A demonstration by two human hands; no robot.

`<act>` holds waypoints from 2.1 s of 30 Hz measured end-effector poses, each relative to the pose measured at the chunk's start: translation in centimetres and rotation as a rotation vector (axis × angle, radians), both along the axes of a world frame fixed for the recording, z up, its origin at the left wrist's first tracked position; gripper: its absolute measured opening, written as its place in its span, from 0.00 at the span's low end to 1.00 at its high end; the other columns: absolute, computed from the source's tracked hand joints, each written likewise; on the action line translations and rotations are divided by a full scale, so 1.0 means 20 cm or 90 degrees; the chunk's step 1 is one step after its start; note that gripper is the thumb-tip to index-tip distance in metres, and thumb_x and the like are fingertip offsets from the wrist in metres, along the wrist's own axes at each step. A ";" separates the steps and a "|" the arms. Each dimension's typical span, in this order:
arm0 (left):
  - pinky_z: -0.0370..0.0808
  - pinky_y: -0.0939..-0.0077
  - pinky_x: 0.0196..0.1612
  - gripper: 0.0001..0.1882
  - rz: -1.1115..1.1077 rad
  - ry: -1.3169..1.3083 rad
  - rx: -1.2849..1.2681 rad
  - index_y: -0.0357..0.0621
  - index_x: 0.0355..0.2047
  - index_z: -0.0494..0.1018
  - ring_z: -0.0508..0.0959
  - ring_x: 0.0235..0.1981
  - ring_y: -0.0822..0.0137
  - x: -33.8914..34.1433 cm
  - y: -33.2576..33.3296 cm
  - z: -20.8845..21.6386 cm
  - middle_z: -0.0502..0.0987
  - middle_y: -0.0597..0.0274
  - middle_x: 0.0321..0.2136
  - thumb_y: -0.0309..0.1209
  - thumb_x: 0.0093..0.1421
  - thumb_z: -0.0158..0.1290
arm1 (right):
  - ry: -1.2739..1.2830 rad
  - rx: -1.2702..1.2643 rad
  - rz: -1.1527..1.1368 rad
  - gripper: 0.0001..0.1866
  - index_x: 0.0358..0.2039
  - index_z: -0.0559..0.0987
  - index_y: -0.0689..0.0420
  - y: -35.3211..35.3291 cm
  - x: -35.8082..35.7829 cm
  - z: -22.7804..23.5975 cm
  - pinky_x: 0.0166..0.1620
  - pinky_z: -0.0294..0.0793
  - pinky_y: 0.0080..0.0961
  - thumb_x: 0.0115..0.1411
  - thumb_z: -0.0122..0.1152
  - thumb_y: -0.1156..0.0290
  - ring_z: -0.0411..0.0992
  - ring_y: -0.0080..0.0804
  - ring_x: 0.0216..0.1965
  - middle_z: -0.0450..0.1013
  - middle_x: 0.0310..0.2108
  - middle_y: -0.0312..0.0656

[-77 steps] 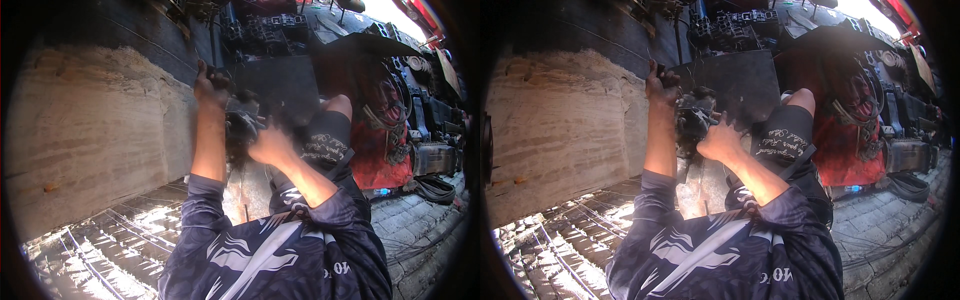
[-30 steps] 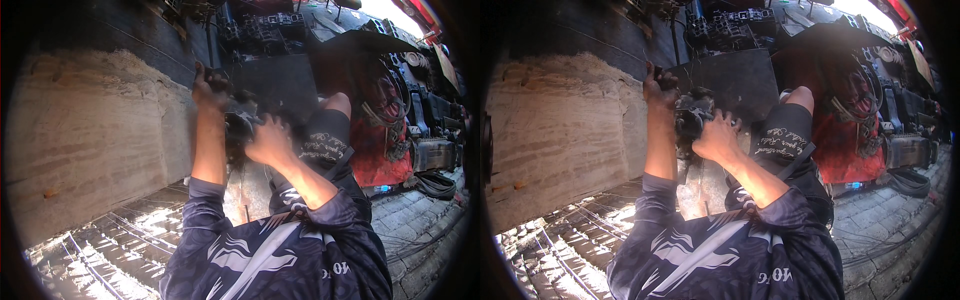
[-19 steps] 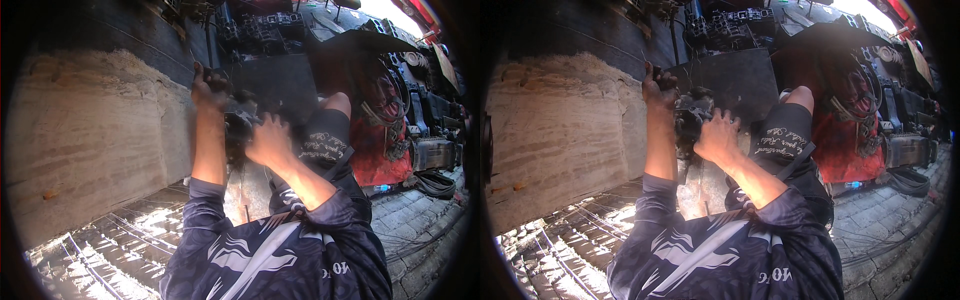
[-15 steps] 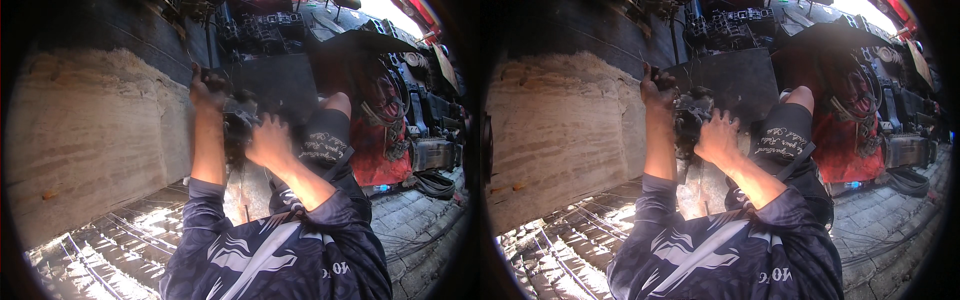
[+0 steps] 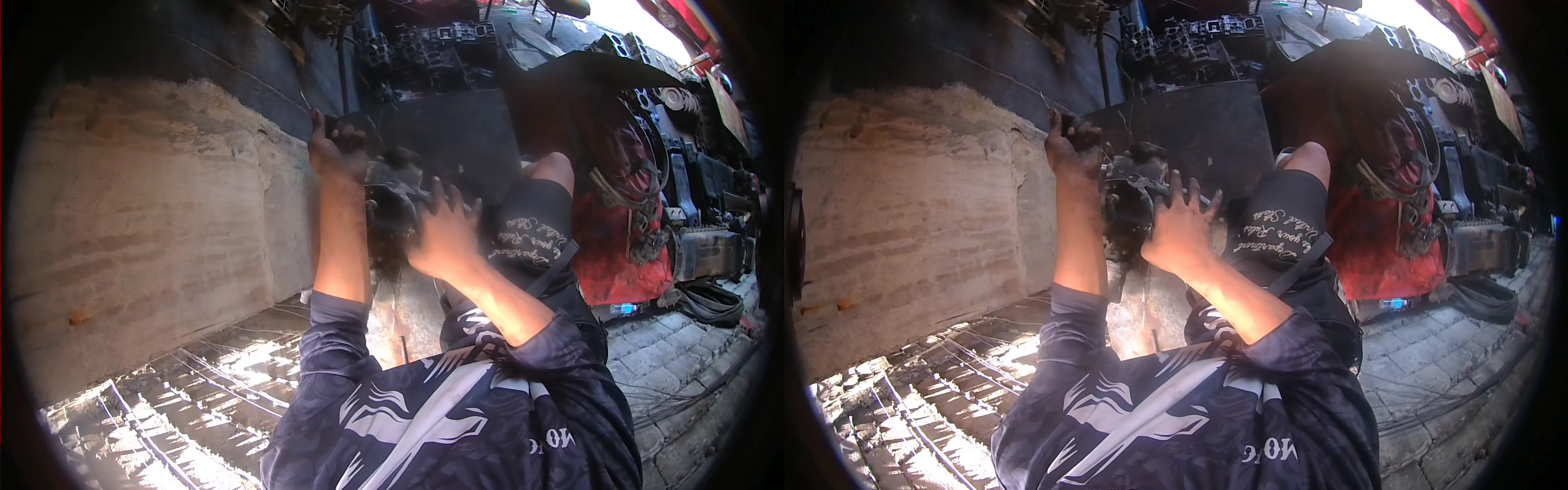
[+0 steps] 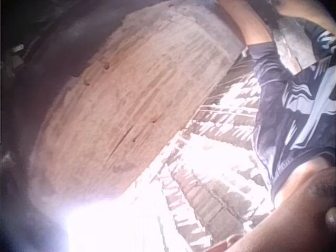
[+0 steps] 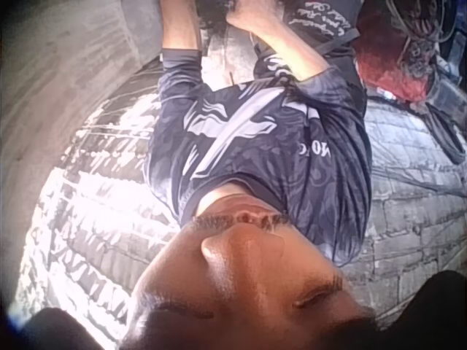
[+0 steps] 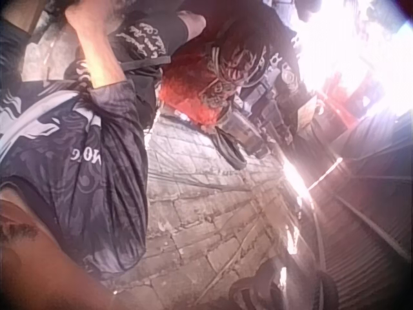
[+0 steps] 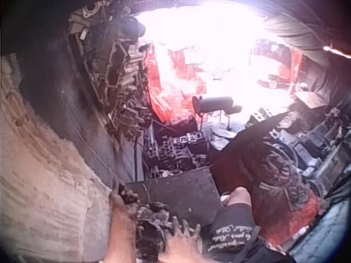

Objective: Using pliers to disassemble or repair wires on a mechanical car part.

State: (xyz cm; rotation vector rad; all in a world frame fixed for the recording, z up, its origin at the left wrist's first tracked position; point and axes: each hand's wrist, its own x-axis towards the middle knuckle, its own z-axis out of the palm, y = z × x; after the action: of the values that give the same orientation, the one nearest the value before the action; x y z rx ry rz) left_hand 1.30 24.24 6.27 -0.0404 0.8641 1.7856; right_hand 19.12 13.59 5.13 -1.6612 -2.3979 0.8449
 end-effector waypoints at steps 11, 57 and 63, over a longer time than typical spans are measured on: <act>0.56 0.79 0.21 0.19 0.018 0.047 -0.010 0.52 0.20 0.61 0.55 0.16 0.75 0.02 -0.04 0.02 0.53 0.73 0.14 0.45 0.64 0.46 | 0.050 -0.086 -0.025 0.39 0.56 0.67 0.59 0.00 -0.01 0.05 0.59 0.40 0.72 0.39 0.59 0.64 0.46 0.64 0.63 0.50 0.61 0.60; 0.55 0.80 0.20 0.17 0.020 0.060 -0.011 0.51 0.22 0.63 0.55 0.14 0.76 0.03 -0.04 0.03 0.53 0.74 0.14 0.45 0.63 0.48 | -0.002 -0.066 0.026 0.34 0.52 0.71 0.62 -0.02 0.04 0.01 0.61 0.40 0.67 0.41 0.60 0.64 0.45 0.66 0.64 0.44 0.64 0.63; 0.54 0.80 0.19 0.17 0.021 0.045 -0.015 0.51 0.22 0.63 0.54 0.14 0.76 0.03 -0.04 0.03 0.53 0.74 0.13 0.45 0.64 0.48 | 0.053 -0.078 0.018 0.31 0.48 0.73 0.64 0.00 0.04 0.01 0.53 0.61 0.61 0.39 0.60 0.66 0.57 0.63 0.57 0.52 0.60 0.61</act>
State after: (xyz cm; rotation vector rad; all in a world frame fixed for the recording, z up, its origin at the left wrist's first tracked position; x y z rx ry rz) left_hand 1.94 23.34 6.87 -0.0067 0.9404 1.8175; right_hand 19.88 13.66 5.39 -1.6014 -2.3636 1.0638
